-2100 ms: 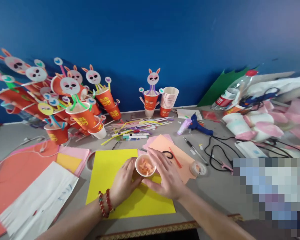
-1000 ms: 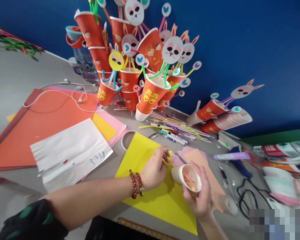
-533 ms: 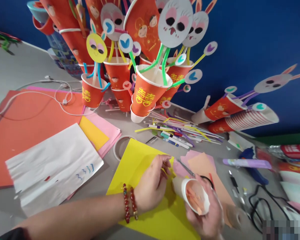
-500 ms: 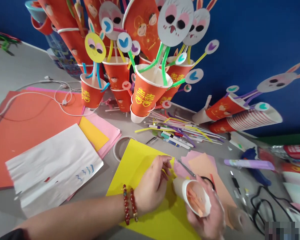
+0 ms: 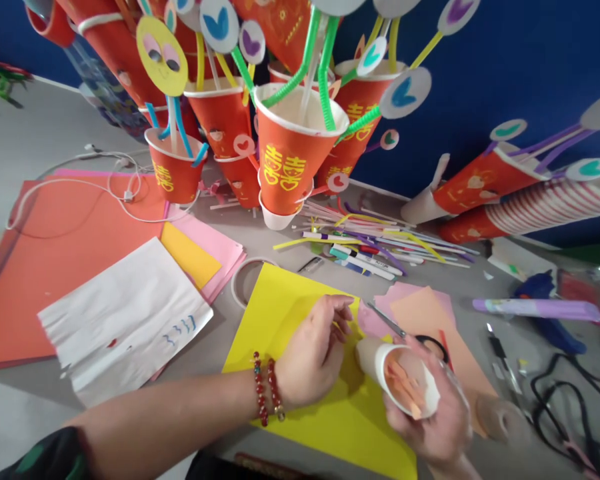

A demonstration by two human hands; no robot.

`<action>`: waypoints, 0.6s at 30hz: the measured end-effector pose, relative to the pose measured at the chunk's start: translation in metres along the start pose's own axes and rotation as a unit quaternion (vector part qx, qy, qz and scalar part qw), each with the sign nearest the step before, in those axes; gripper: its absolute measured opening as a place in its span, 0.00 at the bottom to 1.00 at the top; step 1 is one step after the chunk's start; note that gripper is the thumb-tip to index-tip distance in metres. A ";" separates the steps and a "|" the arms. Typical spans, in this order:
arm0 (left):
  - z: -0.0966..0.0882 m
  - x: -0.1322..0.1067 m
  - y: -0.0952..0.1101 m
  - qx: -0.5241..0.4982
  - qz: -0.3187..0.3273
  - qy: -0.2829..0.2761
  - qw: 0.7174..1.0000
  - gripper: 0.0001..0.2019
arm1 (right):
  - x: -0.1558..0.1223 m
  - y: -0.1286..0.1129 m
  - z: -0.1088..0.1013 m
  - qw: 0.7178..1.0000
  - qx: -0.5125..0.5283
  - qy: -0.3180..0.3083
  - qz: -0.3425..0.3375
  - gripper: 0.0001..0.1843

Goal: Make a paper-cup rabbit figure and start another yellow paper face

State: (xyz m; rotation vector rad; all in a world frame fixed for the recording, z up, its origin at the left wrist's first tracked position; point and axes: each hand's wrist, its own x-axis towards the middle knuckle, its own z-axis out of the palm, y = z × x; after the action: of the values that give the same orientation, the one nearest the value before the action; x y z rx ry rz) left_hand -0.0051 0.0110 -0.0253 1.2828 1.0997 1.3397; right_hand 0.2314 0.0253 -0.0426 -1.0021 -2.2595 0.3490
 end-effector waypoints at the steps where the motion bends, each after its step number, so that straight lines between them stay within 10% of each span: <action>1: 0.000 0.000 0.000 0.001 0.001 0.001 1.000 0.29 | 0.003 -0.002 0.000 1.000 -0.007 0.003 -0.001 0.38; 18: -0.001 0.001 0.001 0.034 0.009 -0.003 0.999 0.29 | 0.011 -0.005 -0.003 0.999 -0.036 -0.003 -0.009 0.35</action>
State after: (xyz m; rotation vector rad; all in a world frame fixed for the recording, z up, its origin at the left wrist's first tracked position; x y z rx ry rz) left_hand -0.0058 0.0118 -0.0246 1.3483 1.1402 1.3215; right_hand 0.2247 0.0297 -0.0326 -1.0176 -2.2992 0.2640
